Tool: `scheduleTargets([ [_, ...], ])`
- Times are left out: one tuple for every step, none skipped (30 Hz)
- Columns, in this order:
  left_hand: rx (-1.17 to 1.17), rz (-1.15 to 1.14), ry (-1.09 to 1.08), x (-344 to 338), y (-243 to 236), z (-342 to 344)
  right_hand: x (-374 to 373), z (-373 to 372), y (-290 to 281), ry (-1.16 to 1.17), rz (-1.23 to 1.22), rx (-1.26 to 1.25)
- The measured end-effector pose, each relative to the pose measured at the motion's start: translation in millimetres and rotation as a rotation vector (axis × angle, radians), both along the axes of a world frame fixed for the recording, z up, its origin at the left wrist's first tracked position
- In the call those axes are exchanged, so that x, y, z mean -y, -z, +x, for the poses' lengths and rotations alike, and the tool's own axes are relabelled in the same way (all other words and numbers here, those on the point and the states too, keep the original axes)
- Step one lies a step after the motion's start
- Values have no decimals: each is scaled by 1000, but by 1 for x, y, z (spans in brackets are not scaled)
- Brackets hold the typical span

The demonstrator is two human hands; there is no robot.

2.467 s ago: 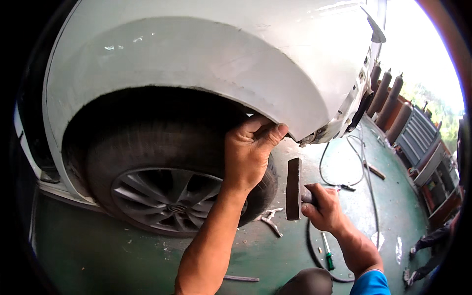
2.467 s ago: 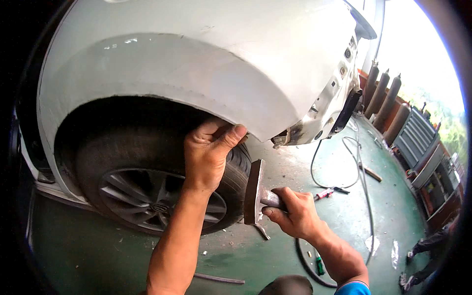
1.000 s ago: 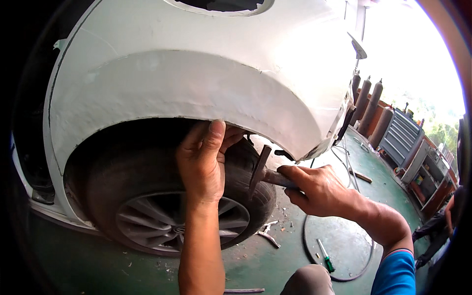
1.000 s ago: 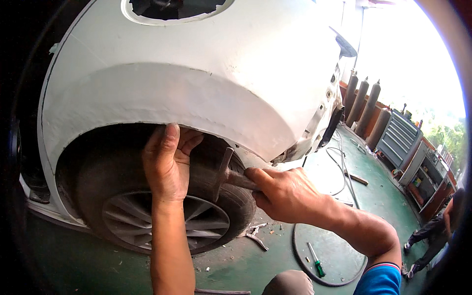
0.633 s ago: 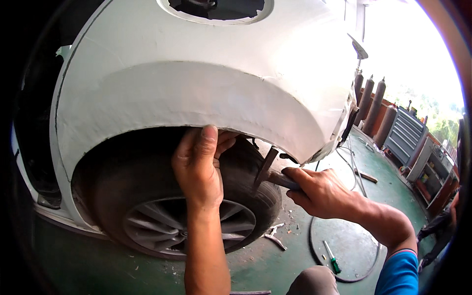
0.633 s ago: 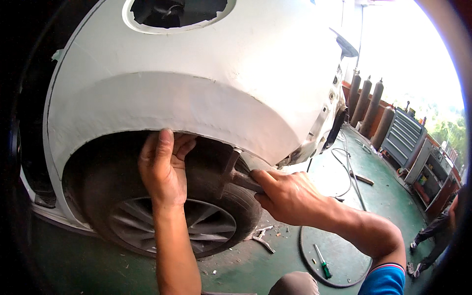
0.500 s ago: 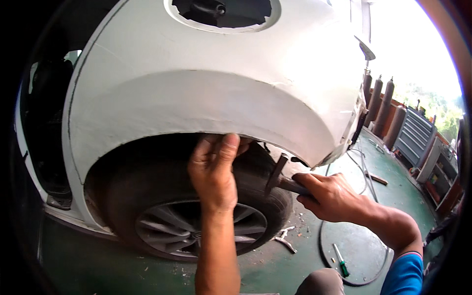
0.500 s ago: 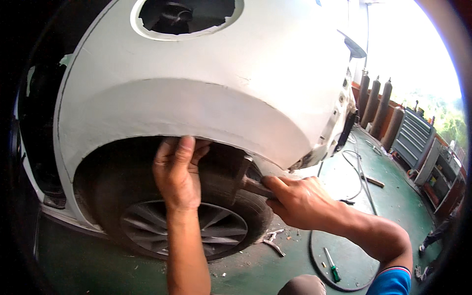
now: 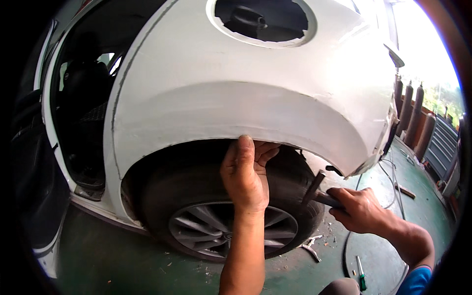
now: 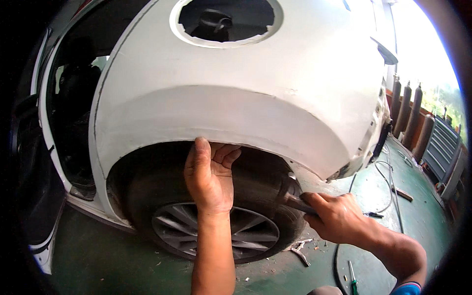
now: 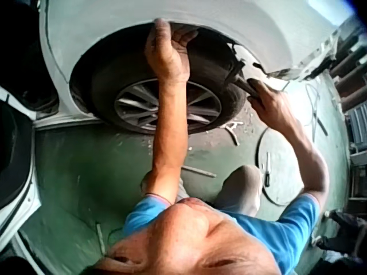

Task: The person uses a hammer and a metal dolly to repeatedly tap and reshape the white car's front wheel arch. They hold the dolly against the inner side of the panel and strike it with the hammer to smooth dents and align the bodywork.

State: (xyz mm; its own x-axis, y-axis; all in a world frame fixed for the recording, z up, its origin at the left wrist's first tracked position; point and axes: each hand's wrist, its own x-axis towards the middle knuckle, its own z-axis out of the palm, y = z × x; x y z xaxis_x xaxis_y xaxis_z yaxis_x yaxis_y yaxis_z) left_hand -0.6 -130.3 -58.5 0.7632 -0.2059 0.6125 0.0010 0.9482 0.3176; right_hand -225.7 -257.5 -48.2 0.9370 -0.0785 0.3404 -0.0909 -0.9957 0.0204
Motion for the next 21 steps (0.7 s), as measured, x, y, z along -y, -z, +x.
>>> scheduleTargets([
  [-16,10,-40,-4,-2,2,0,1,1,-7,2,12],
  [-32,20,-79,-8,-3,5,-3,2,-1,23,54,-18],
  [-56,61,-134,-13,-3,10,-3,2,0,12,46,-8],
  [-74,60,-157,-20,-4,15,-1,1,3,1,38,3],
  [-92,60,-180,-28,-6,19,0,1,5,-10,31,14],
  [-112,53,-190,-33,-7,21,1,2,5,-12,23,11],
  [-98,64,-212,-36,-7,23,1,2,5,-14,15,8],
  [-83,77,-234,-37,-7,25,1,2,6,-15,8,6],
  [-67,88,-259,-38,-7,26,1,4,7,-19,12,10],
  [-55,90,-265,-39,-7,26,1,5,8,-21,17,15],
  [-43,92,-268,-40,-7,27,1,6,9,-22,22,21],
  [-34,93,-270,-40,-6,27,1,6,8,-32,22,23],
  [-35,86,-271,-39,-6,27,-1,7,7,-39,22,27],
  [-34,80,-270,-37,-6,26,-2,8,6,-45,24,31],
  [-40,71,-263,-34,-5,25,-3,7,4,-43,21,24],
  [-47,56,-246,-32,-5,22,-3,8,4,-39,19,18],
  [-53,42,-228,-31,-8,18,-4,9,3,-34,19,13],
  [-75,27,-197,-26,-7,12,-5,12,3,-23,16,-2],
  [-58,60,-167,-19,-4,6,-6,15,2,-25,42,-9],
  [-41,93,-137,-13,-2,1,-6,19,3,-34,36,-9],
  [-32,106,-78,0,0,-7,-5,13,0,-14,12,-21],
])
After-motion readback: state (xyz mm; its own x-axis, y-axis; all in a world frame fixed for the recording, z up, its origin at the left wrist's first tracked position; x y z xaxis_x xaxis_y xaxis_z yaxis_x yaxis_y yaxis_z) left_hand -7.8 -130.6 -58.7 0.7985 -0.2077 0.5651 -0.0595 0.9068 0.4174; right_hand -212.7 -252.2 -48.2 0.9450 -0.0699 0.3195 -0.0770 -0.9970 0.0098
